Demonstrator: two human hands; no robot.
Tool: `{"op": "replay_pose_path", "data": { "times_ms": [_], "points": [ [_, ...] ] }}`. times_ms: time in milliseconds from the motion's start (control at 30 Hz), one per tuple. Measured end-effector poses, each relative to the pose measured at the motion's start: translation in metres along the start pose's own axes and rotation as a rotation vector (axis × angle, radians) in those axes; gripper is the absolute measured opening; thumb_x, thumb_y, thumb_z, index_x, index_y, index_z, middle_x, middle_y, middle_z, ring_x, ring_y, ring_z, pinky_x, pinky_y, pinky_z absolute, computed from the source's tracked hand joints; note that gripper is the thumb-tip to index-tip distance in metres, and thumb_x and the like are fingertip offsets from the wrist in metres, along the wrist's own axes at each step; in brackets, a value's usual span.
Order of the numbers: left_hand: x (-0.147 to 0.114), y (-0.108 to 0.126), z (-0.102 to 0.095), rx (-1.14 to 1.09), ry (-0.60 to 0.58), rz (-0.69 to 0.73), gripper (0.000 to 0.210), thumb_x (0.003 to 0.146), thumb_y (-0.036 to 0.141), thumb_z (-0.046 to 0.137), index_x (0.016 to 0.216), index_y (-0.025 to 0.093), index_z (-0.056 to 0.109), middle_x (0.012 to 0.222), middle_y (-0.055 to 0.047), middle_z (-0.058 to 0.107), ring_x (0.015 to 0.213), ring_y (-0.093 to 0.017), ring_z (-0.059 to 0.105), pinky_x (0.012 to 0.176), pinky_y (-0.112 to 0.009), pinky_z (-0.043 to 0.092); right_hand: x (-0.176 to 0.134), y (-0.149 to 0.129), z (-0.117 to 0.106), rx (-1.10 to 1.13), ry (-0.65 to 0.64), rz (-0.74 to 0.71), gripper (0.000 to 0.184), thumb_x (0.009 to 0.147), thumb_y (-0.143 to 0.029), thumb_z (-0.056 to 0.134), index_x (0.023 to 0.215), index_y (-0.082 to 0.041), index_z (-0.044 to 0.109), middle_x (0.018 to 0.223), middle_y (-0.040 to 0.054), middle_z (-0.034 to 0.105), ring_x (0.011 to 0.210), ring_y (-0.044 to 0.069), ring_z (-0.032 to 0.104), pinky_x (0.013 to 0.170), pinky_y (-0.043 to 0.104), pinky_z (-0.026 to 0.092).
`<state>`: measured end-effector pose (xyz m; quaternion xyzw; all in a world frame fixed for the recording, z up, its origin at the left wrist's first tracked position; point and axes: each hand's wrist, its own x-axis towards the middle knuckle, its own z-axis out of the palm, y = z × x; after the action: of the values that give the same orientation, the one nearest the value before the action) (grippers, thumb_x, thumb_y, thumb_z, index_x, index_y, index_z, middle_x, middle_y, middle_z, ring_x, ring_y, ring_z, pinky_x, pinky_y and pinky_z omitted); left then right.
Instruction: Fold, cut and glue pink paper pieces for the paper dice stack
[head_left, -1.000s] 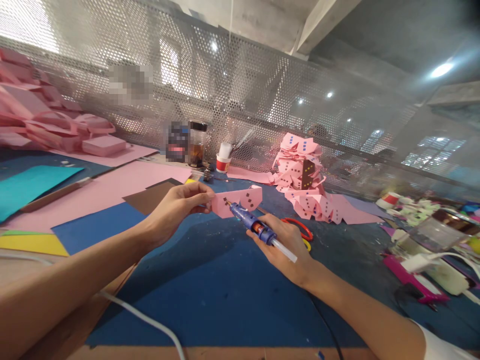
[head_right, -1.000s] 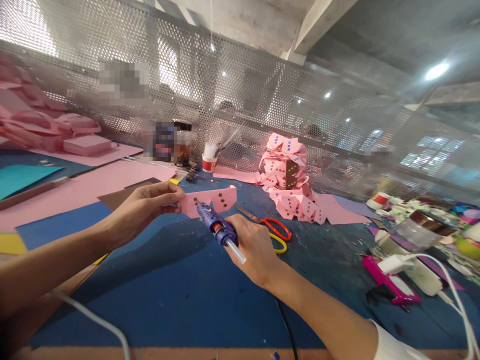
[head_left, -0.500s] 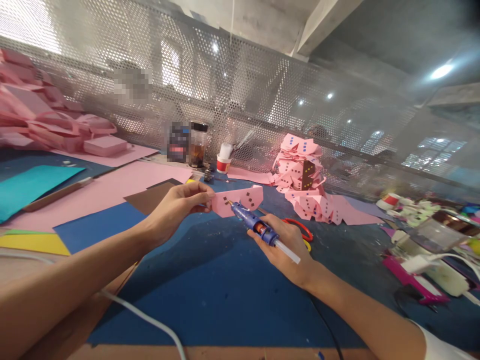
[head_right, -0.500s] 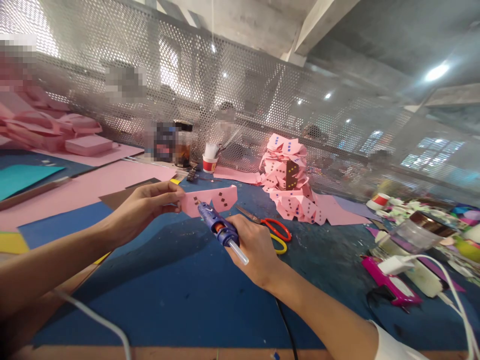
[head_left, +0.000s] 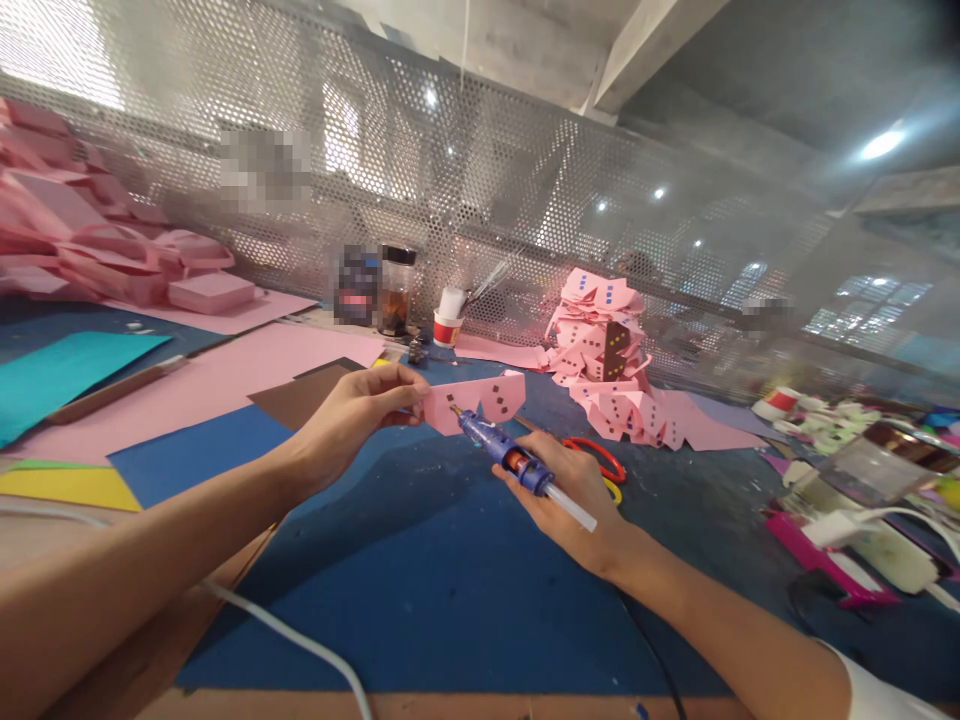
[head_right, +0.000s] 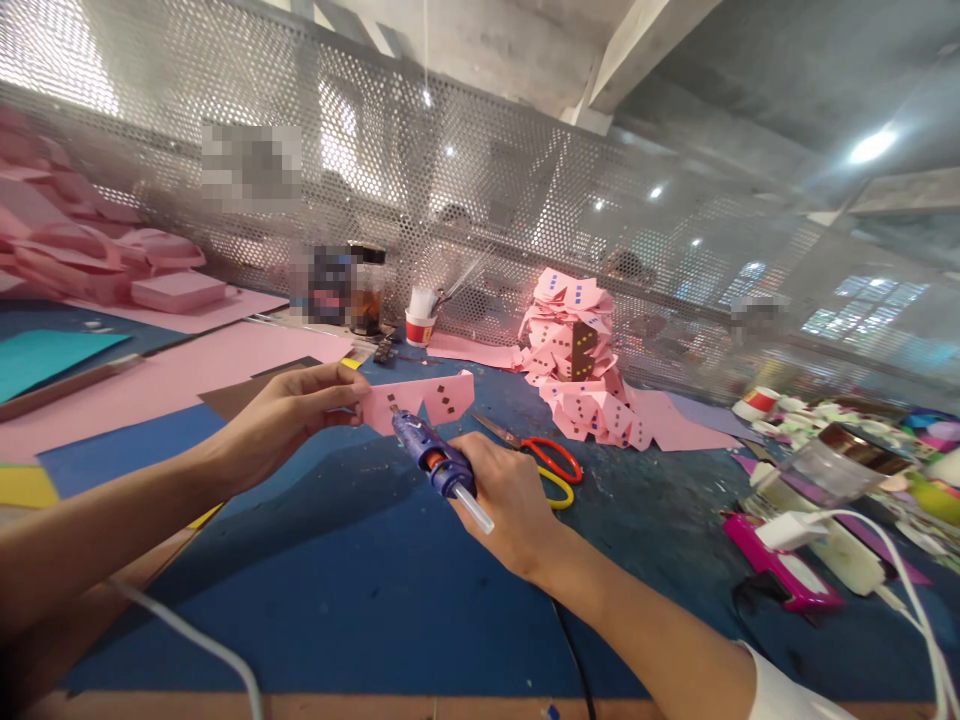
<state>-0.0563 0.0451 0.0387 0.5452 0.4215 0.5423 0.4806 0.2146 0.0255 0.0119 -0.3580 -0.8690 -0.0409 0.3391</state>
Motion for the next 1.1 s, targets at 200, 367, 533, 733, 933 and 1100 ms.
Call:
{"op": "replay_pose_path", "data": {
  "times_ms": [200, 367, 533, 733, 933, 1100],
  "points": [
    [0.0004, -0.0009, 0.0003, -0.004, -0.011, 0.007, 0.015, 0.077, 0.031, 0.075, 0.079, 0.018, 0.069, 0.079, -0.002, 0.065, 0.076, -0.016, 0.059, 0.076, -0.029, 0.048, 0.0018, -0.0022, -0.0008, -0.001, -0.004, -0.017, 0.011, 0.093, -0.026, 0.065, 0.100, -0.023, 0.058, 0.088, 0.0006, 0.070, 0.070, 0.017, 0.067, 0.063, 0.027, 0.043],
    [0.0007, -0.0001, 0.0002, -0.016, -0.004, 0.001, 0.016, 0.075, 0.031, 0.076, 0.078, 0.017, 0.069, 0.078, -0.001, 0.065, 0.075, -0.015, 0.059, 0.074, -0.029, 0.048, 0.0019, -0.0018, -0.0012, -0.013, -0.003, 0.000, 0.010, 0.094, -0.027, 0.064, 0.100, -0.023, 0.058, 0.086, 0.0002, 0.071, 0.068, 0.017, 0.067, 0.062, 0.026, 0.044],
    [0.0011, -0.0006, -0.0004, -0.014, 0.002, 0.006, 0.017, 0.076, 0.033, 0.077, 0.078, 0.017, 0.069, 0.078, -0.001, 0.065, 0.075, -0.016, 0.059, 0.075, -0.029, 0.049, 0.0010, -0.0015, -0.0015, -0.003, -0.003, -0.001, 0.012, 0.093, -0.025, 0.065, 0.103, -0.023, 0.058, 0.087, -0.0002, 0.071, 0.068, 0.016, 0.067, 0.063, 0.026, 0.043],
    [0.0015, -0.0014, 0.0005, -0.019, -0.007, 0.003, 0.016, 0.077, 0.032, 0.076, 0.079, 0.017, 0.068, 0.078, -0.001, 0.064, 0.075, -0.015, 0.058, 0.077, -0.030, 0.048, 0.0004, -0.0011, -0.0004, 0.012, -0.010, -0.019, 0.013, 0.092, -0.024, 0.066, 0.101, -0.023, 0.057, 0.090, -0.0002, 0.069, 0.072, 0.017, 0.068, 0.065, 0.027, 0.043],
    [0.0025, -0.0013, -0.0005, -0.013, -0.013, 0.005, 0.016, 0.078, 0.031, 0.075, 0.080, 0.017, 0.068, 0.079, -0.002, 0.065, 0.076, -0.016, 0.059, 0.077, -0.030, 0.048, 0.0008, -0.0008, -0.0008, 0.001, -0.014, -0.010, 0.011, 0.093, -0.026, 0.065, 0.101, -0.023, 0.058, 0.089, 0.0005, 0.070, 0.072, 0.017, 0.068, 0.064, 0.027, 0.043],
    [0.0019, -0.0018, -0.0011, -0.016, -0.003, 0.011, 0.017, 0.077, 0.032, 0.076, 0.079, 0.017, 0.068, 0.078, -0.002, 0.064, 0.076, -0.016, 0.059, 0.077, -0.030, 0.049, 0.0002, -0.0006, -0.0015, 0.010, 0.006, -0.011, 0.015, 0.092, -0.025, 0.067, 0.104, -0.023, 0.057, 0.090, -0.0002, 0.070, 0.072, 0.017, 0.068, 0.065, 0.026, 0.044]
  ]
}}
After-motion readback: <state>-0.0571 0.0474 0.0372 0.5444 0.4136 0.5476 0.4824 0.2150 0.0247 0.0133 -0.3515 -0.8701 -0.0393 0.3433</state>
